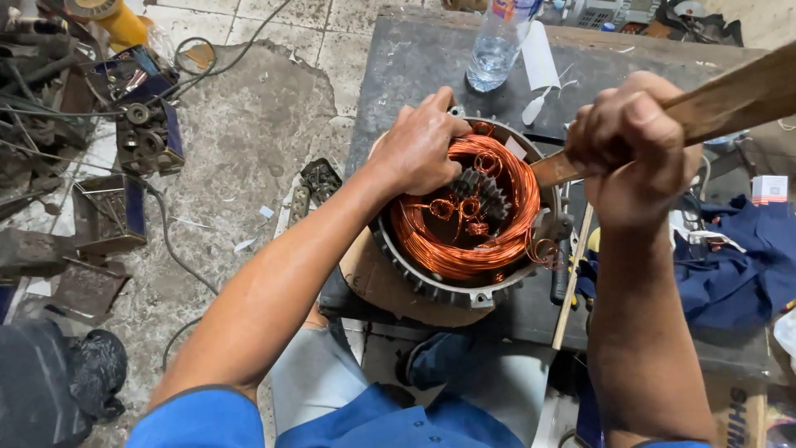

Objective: Repairing an electric motor by winding and packing copper coils into the stator using a wooden drift and mallet.

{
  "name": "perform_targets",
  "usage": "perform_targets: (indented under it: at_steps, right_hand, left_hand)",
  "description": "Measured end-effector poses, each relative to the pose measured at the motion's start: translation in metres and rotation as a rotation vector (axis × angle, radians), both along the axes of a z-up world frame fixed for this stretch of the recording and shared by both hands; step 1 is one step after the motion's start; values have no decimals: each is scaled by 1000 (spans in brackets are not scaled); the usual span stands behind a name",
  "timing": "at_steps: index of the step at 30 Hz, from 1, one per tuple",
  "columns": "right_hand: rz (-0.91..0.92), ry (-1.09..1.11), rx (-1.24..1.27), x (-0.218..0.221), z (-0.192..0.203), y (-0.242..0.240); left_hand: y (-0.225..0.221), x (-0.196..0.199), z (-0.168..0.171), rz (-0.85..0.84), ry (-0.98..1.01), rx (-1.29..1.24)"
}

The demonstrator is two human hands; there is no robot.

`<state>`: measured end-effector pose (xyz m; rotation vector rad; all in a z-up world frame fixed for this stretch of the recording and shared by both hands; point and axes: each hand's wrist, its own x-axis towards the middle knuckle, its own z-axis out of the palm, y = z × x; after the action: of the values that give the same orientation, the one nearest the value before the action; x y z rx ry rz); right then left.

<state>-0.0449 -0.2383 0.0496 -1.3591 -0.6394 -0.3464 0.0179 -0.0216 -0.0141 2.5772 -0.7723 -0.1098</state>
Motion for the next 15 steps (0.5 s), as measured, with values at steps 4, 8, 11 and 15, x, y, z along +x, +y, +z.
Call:
perform_targets:
  at_steps: [4,8,11,15]
  right_hand:
    - [-111,-13,-119,-2,-12,31]
    - [-451,-96,-179,-8,-24,62]
    - [-312,-15,-232,-2,-10,41]
    - [-313,145,-318,-22,36,22]
  left_hand:
    - [-2,0,5,-3,17,-41]
    - [-1,-3,11,-12,8,-42]
    - [-3,1,2,5,-5,-40]
    - [-2,-4,10,2,16,-6]
